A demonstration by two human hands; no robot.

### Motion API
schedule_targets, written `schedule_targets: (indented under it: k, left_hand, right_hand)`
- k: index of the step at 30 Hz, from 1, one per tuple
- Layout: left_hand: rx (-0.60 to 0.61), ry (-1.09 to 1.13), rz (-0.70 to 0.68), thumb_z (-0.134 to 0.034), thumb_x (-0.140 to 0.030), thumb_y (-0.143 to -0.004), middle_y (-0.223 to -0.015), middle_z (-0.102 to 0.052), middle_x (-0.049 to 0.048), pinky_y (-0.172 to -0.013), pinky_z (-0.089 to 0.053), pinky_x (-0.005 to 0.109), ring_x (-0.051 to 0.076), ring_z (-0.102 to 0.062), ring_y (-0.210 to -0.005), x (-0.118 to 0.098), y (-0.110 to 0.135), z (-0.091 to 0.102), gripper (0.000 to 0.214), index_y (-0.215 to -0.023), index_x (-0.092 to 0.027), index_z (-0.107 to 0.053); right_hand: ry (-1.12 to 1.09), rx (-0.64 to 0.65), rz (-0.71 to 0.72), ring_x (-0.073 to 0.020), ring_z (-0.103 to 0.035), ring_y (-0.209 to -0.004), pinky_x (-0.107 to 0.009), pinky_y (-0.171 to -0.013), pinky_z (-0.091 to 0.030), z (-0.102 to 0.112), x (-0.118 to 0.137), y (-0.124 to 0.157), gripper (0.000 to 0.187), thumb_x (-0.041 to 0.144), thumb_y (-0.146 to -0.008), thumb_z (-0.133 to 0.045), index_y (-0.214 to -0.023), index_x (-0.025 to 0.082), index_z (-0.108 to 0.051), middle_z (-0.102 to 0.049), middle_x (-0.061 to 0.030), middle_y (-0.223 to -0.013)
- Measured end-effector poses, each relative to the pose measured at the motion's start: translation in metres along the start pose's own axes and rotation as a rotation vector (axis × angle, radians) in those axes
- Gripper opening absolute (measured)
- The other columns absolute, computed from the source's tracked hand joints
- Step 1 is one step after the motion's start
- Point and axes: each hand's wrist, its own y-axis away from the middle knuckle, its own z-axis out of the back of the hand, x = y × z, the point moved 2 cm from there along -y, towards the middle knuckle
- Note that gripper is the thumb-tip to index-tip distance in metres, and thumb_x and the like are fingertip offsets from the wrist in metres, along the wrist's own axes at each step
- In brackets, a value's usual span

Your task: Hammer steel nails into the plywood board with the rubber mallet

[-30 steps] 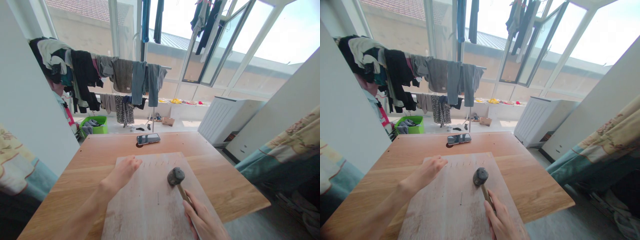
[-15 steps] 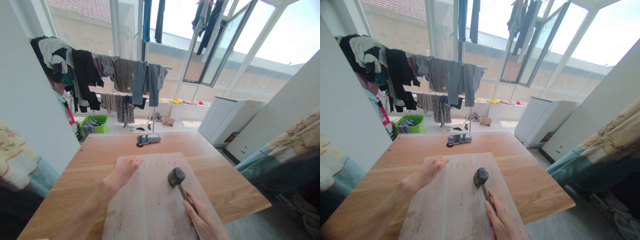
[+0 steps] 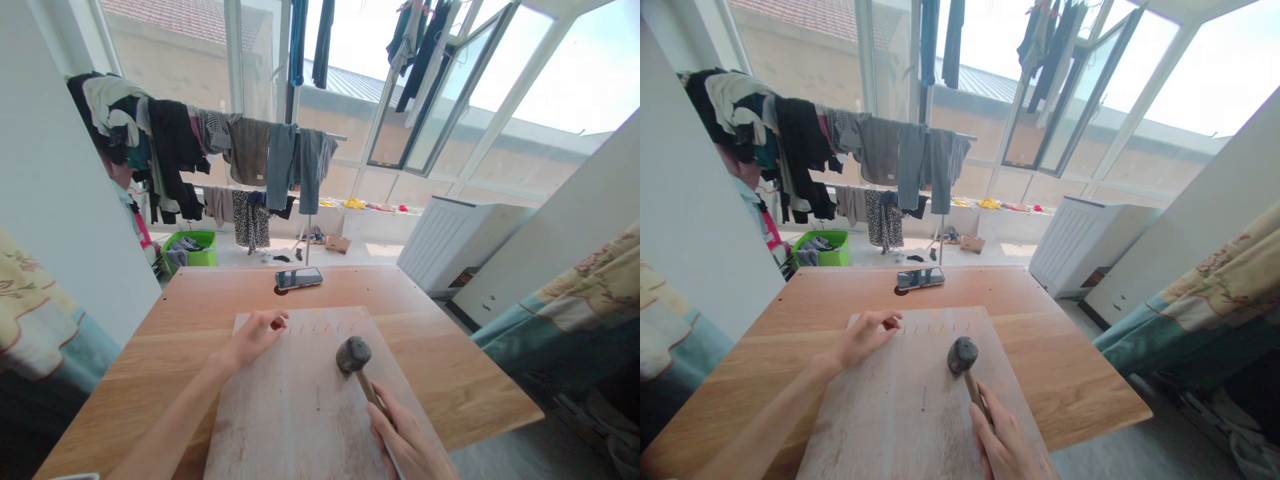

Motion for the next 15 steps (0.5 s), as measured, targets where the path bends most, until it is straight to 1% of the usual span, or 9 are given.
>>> schedule_targets:
  k: [3,6,8,10,15]
  left_hand:
    - [-0.101,0.096,0.019,-0.059,-0.024,-0.084,-0.089,-0.075,0.0021,-0.08,-0.057,0.027,0.016,-0.071,-0.082,0.012,0.005,-0.005,0.023,-0.105,-0.019,-0.067]
    - [-0.132,0.082,0.018,-0.061,-0.022,-0.082,-0.084,-0.075,0.0005,-0.073,-0.056,0.026,0.014,-0.068,-0.073,0.014,0.008,-0.007,0.022,-0.103,-0.019,-0.068]
    - [-0.143,0.045,0.018,-0.061,-0.021,-0.081,-0.081,-0.075,-0.0003,-0.068,-0.054,0.024,0.013,-0.066,-0.068,0.013,0.009,-0.007,0.023,-0.103,-0.019,-0.068]
    - [-0.151,0.032,0.016,-0.062,-0.021,-0.082,-0.081,-0.075,-0.0002,-0.066,-0.053,0.023,0.012,-0.065,-0.067,0.013,0.009,-0.006,0.022,-0.103,-0.019,-0.068]
    - [-0.167,0.085,0.037,-0.064,-0.02,-0.081,-0.082,-0.075,0.0009,-0.07,-0.054,0.024,0.014,-0.068,-0.073,0.015,0.008,-0.009,0.021,-0.102,-0.018,-0.069]
  right_hand:
    - [-0.008,-0.014,-0.005,-0.0106,-0.052,-0.042,-0.019,-0.037,-0.041,-0.003,0.001,0.0,0.076,0.07,-0.086,-0.05,-0.146,0.023,-0.049,-0.06,0.0039,-0.069]
    - [-0.104,0.02,0.039,-0.0088,-0.047,-0.037,-0.019,-0.034,-0.037,-0.015,0.013,-0.002,0.074,0.067,-0.087,-0.049,-0.144,0.02,-0.049,-0.054,0.0059,-0.064]
    - [-0.212,0.075,0.086,-0.0068,-0.041,-0.033,-0.018,-0.031,-0.032,-0.027,0.029,-0.004,0.073,0.065,-0.088,-0.05,-0.144,0.018,-0.048,-0.049,0.0082,-0.061]
    - [-0.281,0.12,0.133,-0.0051,-0.038,-0.032,-0.016,-0.03,-0.03,-0.038,0.05,-0.007,0.07,0.062,-0.088,-0.052,-0.141,0.017,-0.048,-0.046,0.0096,-0.061]
    - [-0.248,0.195,0.309,-0.0042,-0.04,-0.033,-0.014,-0.03,-0.031,-0.058,0.1,-0.017,0.049,0.049,-0.095,-0.048,-0.131,0.017,-0.055,-0.047,0.0097,-0.062]
